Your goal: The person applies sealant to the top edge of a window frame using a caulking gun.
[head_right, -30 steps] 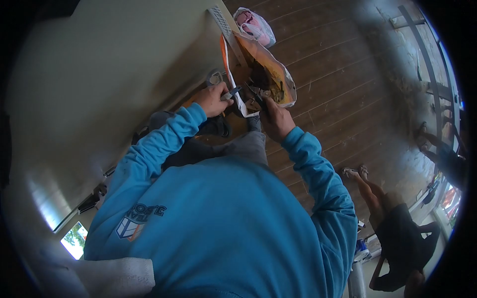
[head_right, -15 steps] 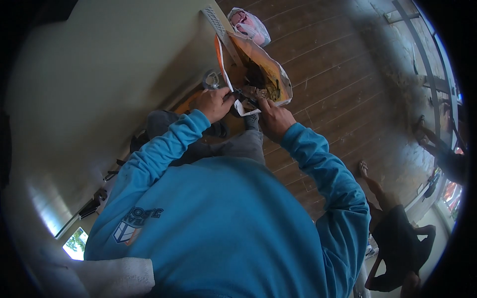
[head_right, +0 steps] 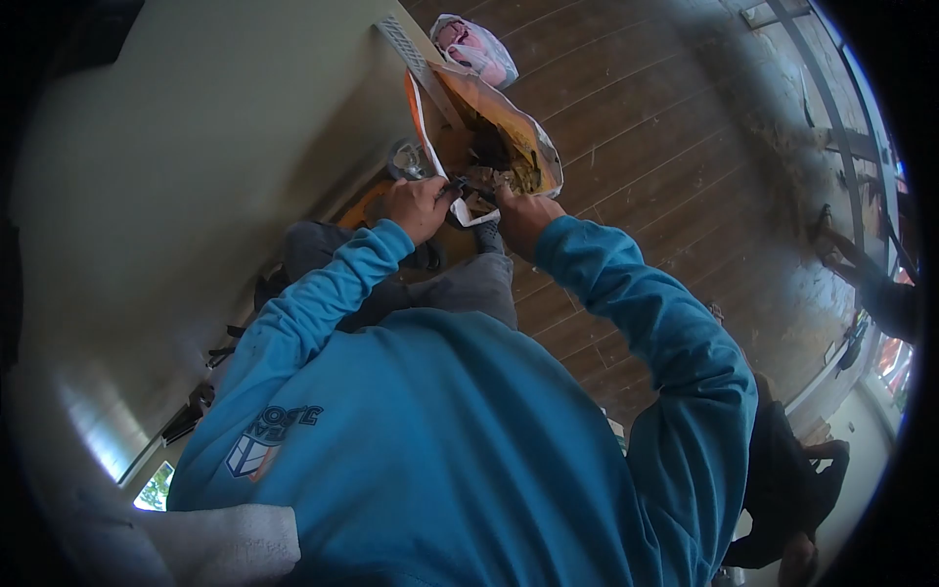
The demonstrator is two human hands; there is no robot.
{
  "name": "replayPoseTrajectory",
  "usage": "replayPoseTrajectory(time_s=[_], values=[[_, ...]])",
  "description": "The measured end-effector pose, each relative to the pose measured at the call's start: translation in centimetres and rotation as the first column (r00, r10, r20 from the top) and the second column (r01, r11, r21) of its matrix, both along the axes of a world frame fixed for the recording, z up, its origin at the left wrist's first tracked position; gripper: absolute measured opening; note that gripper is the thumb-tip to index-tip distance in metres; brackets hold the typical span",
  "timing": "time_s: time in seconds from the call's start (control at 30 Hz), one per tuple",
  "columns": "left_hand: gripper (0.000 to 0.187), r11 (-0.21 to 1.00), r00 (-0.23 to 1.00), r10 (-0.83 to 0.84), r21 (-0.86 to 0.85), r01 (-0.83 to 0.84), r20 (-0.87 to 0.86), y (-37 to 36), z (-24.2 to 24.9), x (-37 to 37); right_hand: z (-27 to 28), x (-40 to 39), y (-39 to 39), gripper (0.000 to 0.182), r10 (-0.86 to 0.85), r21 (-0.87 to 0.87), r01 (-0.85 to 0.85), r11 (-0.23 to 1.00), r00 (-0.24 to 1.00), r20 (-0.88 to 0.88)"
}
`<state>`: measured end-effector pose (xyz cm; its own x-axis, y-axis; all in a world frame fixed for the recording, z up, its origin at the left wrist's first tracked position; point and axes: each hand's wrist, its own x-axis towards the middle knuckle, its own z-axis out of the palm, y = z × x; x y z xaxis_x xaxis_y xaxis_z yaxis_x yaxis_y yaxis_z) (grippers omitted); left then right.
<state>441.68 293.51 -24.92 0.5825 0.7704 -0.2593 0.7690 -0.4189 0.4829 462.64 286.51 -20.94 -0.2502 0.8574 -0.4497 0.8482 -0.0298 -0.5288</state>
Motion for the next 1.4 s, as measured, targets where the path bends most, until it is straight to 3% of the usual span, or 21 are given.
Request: replayPoseTrajectory(time_s=[0.17,0.47,0.53,0.73,0.97,1.03,1.4], values=[[0.023,1.000,0.997,-0.016,-0.001,0.016,-0.074,0.1,-1.1,0.1,-4.1,-1.5,0.9,0.023,-0.031,0.014,0.031,0.999,1.000,-0.006],[0.024,1.000,0.992,-0.011,0.020,0.014,-0.123,-0.1,-3.7,-0.3,-4.6,-1.1,-0.3,0.022,-0.066,0.020,0.067,0.998,0.996,-0.052],[0.024,1.000,0.992,-0.014,0.021,0.017,-0.126,0.1,-4.0,0.0,-4.8,-1.4,0.5,0.028,-0.068,-0.139,0.066,0.988,0.998,-0.005],[0.024,0.999,0.983,-0.034,-0.022,0.030,-0.182,0.1,-4.1,0.4,-4.8,-1.5,0.3,0.030,-0.067,-0.156,0.075,0.985,0.996,0.054],[0.024,0.998,0.980,-0.052,-0.040,0.045,-0.195,-0.2,-5.1,0.7,-4.5,-1.4,0.2,0.033,-0.131,-0.105,0.135,0.985,0.990,0.051],[0.025,0.998,0.982,-0.068,-0.029,0.064,-0.177,0.5,-5.2,1.5,-6.4,-1.3,0.0,0.027,-0.182,-0.006,0.182,0.983,0.983,0.011],[0.030,0.999,0.988,-0.054,-0.008,0.053,-0.148,1.7,-4.8,1.7,-7.9,-0.8,0.7,0.028,-0.191,-0.015,0.191,0.981,0.982,-0.007]])
